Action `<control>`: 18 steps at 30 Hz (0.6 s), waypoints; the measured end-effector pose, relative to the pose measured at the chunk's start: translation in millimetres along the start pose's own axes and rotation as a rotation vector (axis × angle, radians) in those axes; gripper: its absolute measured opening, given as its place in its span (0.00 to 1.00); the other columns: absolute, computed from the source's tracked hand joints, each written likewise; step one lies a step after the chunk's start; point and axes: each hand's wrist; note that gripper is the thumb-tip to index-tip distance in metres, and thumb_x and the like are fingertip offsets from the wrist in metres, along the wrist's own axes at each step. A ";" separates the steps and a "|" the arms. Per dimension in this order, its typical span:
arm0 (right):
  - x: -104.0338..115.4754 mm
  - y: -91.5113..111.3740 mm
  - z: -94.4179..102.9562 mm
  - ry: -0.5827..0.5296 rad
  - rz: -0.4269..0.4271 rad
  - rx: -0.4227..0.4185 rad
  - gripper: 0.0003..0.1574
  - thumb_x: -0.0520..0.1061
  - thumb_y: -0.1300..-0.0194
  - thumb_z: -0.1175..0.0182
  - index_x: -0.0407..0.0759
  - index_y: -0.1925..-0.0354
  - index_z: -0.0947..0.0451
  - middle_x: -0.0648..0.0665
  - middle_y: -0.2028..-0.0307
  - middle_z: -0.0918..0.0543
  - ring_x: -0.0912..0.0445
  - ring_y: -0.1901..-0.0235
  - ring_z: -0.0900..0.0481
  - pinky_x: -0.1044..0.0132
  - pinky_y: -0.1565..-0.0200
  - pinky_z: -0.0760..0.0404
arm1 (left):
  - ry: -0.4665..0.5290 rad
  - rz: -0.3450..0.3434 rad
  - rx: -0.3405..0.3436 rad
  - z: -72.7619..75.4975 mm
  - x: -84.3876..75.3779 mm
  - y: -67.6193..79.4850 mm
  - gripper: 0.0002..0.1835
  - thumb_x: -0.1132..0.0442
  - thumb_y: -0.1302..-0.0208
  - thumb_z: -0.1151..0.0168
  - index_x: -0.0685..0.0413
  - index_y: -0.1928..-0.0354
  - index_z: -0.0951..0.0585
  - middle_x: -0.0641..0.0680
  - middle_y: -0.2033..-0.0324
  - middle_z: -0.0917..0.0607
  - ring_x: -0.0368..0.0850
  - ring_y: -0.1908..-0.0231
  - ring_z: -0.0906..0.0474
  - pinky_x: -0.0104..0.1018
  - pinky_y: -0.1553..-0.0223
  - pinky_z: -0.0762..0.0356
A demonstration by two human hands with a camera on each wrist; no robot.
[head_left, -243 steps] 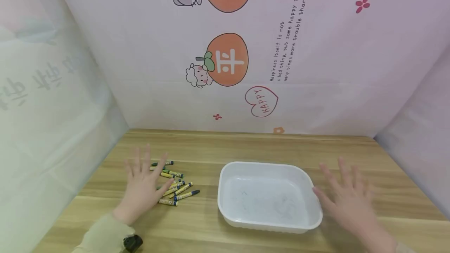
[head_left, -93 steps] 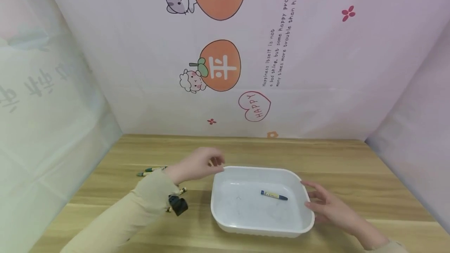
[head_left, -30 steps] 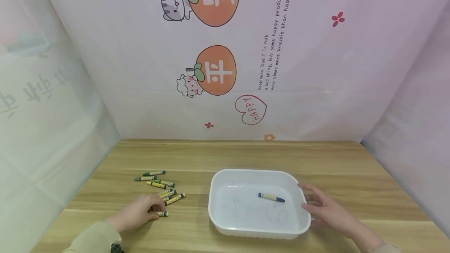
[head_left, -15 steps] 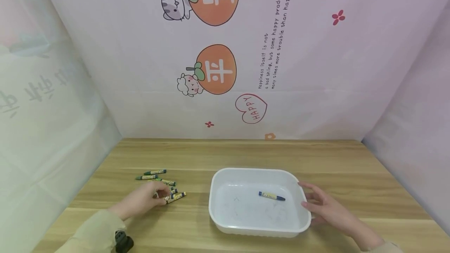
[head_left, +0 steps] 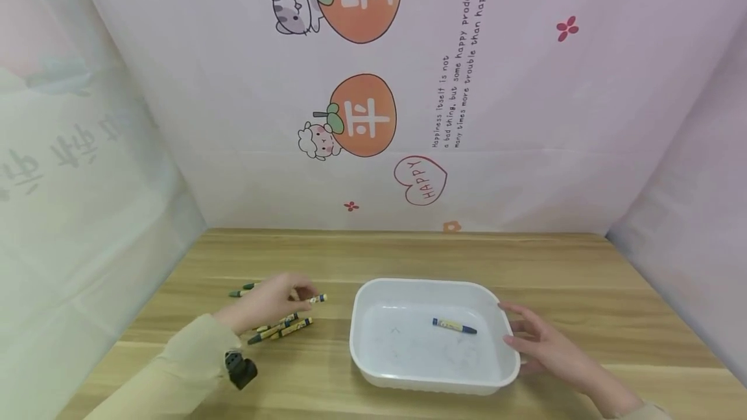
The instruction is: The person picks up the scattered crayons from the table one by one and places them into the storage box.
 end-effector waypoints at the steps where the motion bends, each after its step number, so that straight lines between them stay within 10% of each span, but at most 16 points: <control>1: 0.0 -0.3 0.1 -0.002 0.003 0.002 0.32 0.42 0.29 0.50 0.66 0.33 0.45 0.17 0.44 0.44 0.51 0.55 0.21 0.50 0.58 0.17 | 0.000 -0.009 0.000 0.6 -5.0 -4.6 0.09 0.63 0.42 0.34 0.54 0.58 0.17 0.47 0.66 0.16 0.35 0.65 0.22 0.26 0.64 0.23; 18: -1.5 -0.9 2.9 0.008 0.024 0.029 0.31 0.41 0.28 0.52 0.78 0.41 0.43 0.16 0.44 0.43 0.50 0.55 0.21 0.50 0.58 0.17 | -0.053 -0.244 0.077 -10.2 -106.8 -81.9 0.09 0.65 0.40 0.36 0.54 0.57 0.17 0.49 0.62 0.16 0.37 0.62 0.22 0.25 0.60 0.24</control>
Point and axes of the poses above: each hand's wrist, its own y-axis away from the middle knuckle, its own z-axis out of the back of the hand, x = y × z
